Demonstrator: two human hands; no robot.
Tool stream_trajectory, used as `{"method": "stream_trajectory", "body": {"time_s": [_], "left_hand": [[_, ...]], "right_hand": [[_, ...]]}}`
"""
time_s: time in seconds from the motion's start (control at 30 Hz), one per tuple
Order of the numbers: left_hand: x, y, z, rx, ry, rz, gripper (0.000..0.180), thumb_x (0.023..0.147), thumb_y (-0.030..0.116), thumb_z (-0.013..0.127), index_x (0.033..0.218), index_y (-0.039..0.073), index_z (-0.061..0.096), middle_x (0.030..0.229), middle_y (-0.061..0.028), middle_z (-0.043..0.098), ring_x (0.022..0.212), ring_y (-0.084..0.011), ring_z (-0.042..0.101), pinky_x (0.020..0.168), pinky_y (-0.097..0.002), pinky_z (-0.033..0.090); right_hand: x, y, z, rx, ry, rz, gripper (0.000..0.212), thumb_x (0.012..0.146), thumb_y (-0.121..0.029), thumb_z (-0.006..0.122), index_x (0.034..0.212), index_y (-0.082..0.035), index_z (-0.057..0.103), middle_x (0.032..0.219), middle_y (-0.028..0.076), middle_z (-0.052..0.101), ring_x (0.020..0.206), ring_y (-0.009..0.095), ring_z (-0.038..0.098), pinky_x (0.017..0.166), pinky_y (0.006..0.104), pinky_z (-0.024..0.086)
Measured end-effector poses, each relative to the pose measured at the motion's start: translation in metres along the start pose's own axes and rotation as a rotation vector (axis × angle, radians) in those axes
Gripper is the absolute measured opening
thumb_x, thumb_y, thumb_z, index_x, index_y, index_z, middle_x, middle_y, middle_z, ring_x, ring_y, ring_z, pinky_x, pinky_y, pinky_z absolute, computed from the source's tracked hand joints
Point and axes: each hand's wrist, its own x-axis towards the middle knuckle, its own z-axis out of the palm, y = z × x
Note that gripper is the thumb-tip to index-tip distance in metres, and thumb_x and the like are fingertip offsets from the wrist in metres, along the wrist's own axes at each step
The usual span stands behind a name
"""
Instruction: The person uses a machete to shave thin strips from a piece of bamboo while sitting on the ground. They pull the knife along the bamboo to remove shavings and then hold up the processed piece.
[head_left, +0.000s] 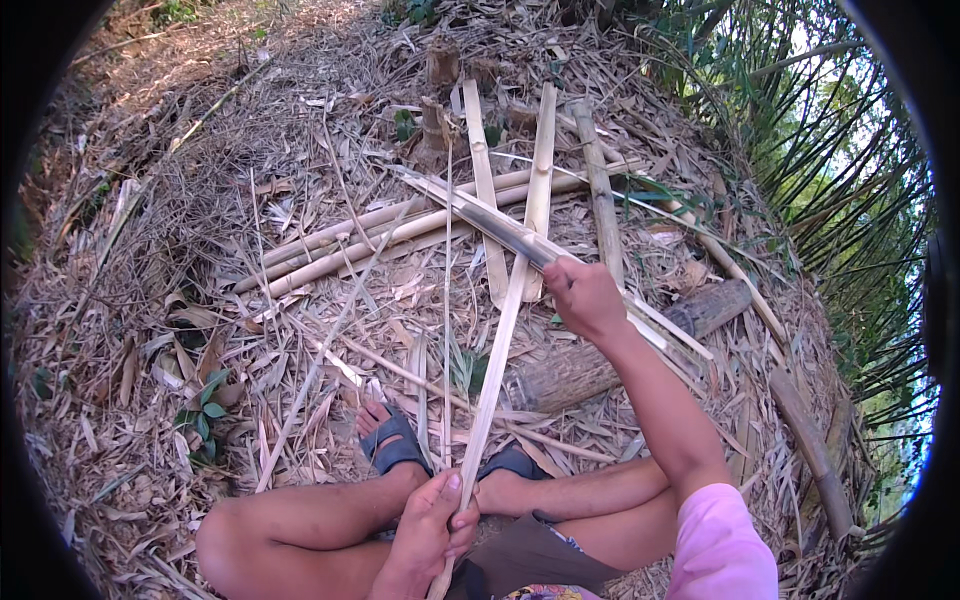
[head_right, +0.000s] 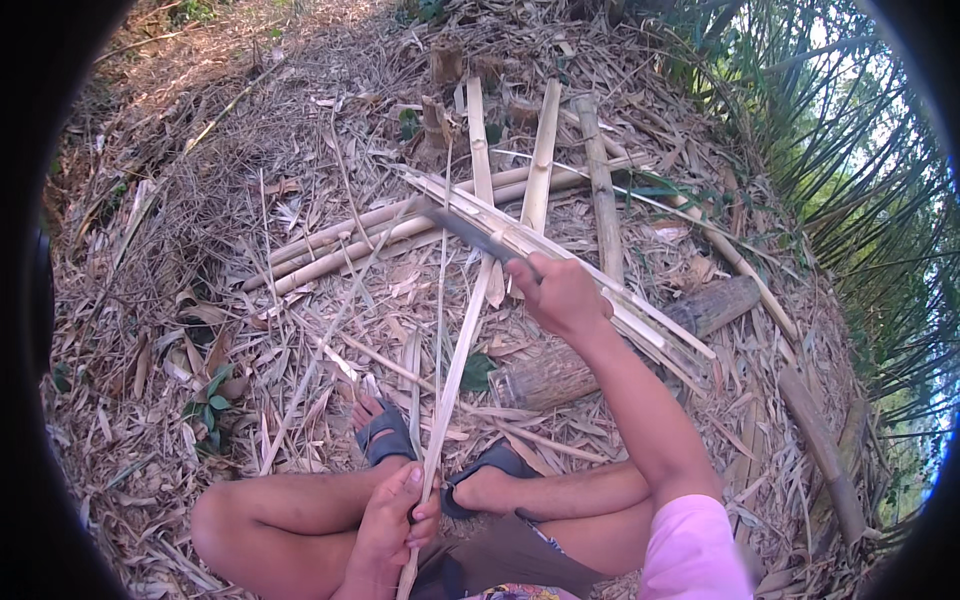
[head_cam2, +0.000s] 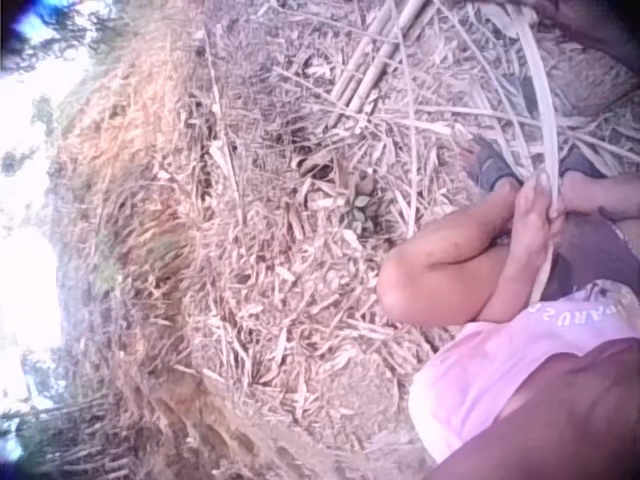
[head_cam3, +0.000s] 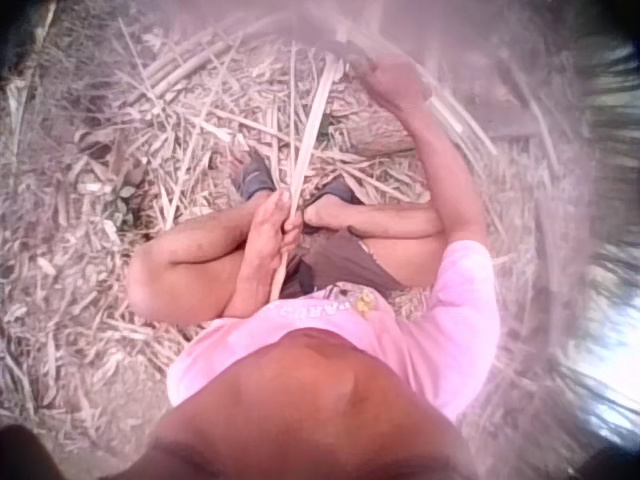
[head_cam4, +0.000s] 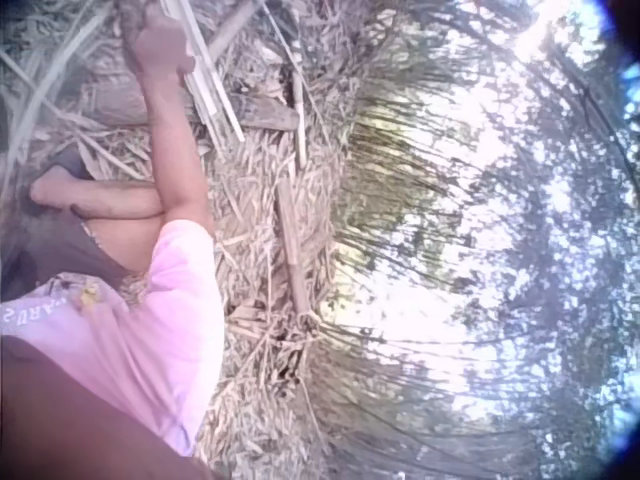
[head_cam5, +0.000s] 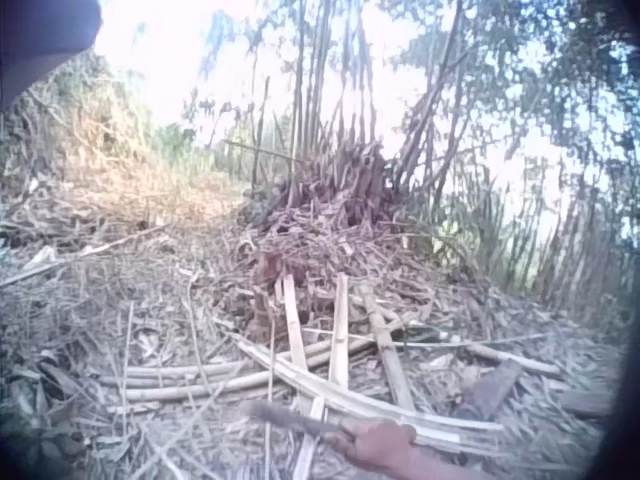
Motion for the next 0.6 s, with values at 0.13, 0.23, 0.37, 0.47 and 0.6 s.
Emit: {"method": "stream_trajectory", "body": {"time_s": [0.13,0.23,0.37,0.47,0.6], "left_hand": [[-0.003,0.000,-0.004,-0.025,-0.010,0.000,0.029,0.105,0.034,0.042,0.105,0.006,0.050,0.063,-0.0002,0.039,0.041,-0.0068,0.031,0.037,-0.0224,0.027],[0.000,-0.002,-0.006,-0.021,-0.011,0.008,0.030,0.105,0.035,0.043,0.106,0.006,0.051,0.063,-0.0005,0.039,0.041,-0.0072,0.031,0.037,-0.0226,0.028],[-0.004,0.000,-0.002,0.011,-0.003,0.003,0.030,0.106,0.034,0.041,0.103,0.007,0.051,0.061,0.0003,0.039,0.040,-0.0072,0.031,0.035,-0.0224,0.026],[-0.003,0.000,-0.001,0.046,0.015,0.050,0.030,0.106,0.034,0.040,0.102,0.006,0.051,0.061,0.0003,0.039,0.040,-0.0068,0.031,0.035,-0.0225,0.026],[0.000,-0.003,0.001,0.020,-0.005,0.027,0.031,0.106,0.034,0.041,0.104,0.005,0.051,0.063,-0.0008,0.042,0.040,-0.0061,0.032,0.036,-0.0222,0.028]], "right_hand": [[-0.034,-0.030,0.001,-0.139,-0.092,-0.262,0.069,0.092,-0.071,0.040,0.070,-0.008,0.058,0.058,0.012,0.056,0.055,0.032,0.060,0.056,0.0446,0.046],[-0.027,-0.024,-0.002,-0.240,-0.118,-0.201,0.059,0.093,-0.063,0.048,0.073,-0.008,0.060,0.061,0.013,0.059,0.059,0.034,0.062,0.055,0.0465,0.048],[-0.016,-0.005,-0.009,-0.165,-0.125,0.000,0.050,0.091,-0.056,0.055,0.074,-0.010,0.061,0.064,0.014,0.061,0.061,0.035,0.062,0.055,0.0477,0.047],[-0.032,-0.031,-0.011,-0.208,-0.142,-0.234,0.047,0.092,-0.054,0.054,0.074,-0.011,0.062,0.064,0.013,0.062,0.061,0.035,0.062,0.057,0.0484,0.048],[0.008,0.024,-0.012,-0.094,-0.125,0.077,0.062,0.097,-0.059,0.043,0.080,-0.003,0.064,0.071,0.019,0.064,0.067,0.040,0.061,0.062,0.0459,0.047]]}}
